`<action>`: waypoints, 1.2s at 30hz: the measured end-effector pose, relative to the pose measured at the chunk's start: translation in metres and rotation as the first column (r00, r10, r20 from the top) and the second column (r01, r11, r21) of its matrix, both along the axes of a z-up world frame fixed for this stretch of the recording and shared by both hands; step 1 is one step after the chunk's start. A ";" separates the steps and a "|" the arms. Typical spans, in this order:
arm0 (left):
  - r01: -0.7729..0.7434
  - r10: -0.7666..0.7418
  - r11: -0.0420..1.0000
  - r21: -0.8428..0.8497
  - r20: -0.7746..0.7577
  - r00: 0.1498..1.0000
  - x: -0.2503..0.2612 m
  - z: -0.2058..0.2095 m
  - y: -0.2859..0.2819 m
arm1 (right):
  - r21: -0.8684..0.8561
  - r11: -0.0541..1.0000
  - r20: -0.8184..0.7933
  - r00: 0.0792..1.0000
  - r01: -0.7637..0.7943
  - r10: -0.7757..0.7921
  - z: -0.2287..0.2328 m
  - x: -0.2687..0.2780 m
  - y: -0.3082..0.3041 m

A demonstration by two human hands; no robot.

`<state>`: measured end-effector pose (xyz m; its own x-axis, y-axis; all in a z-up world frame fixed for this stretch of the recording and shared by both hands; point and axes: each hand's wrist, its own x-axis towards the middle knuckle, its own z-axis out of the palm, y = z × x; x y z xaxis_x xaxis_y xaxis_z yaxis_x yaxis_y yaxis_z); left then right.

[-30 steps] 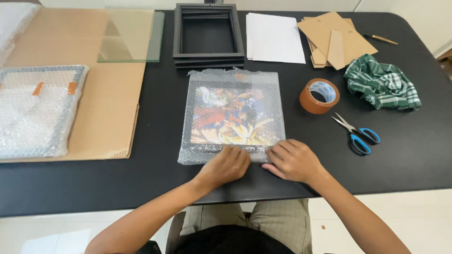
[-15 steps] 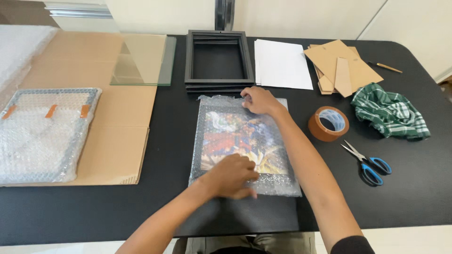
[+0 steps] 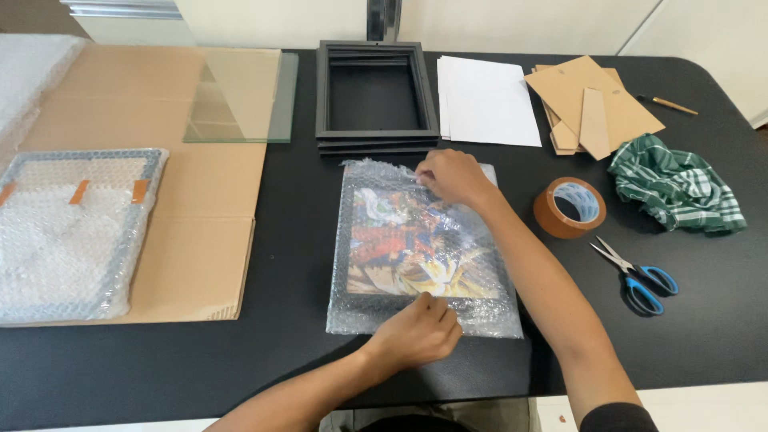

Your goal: The person wraps a framed picture in bubble wrap and secures it with tape using scissors to cut the tape.

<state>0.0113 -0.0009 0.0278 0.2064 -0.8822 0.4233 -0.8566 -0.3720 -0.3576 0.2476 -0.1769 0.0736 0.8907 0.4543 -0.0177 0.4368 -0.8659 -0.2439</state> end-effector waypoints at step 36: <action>-0.223 0.224 0.964 -0.147 -0.014 0.975 0.001 0.003 -0.011 | 0.111 0.986 -0.285 0.954 0.129 -0.093 0.000 0.040 -0.001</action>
<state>0.0122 -0.0123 0.0312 0.3899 -0.7420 0.5454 -0.7447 -0.6024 -0.2872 0.2881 -0.1780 0.0738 0.9035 0.3677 -0.2200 0.2395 -0.8591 -0.4523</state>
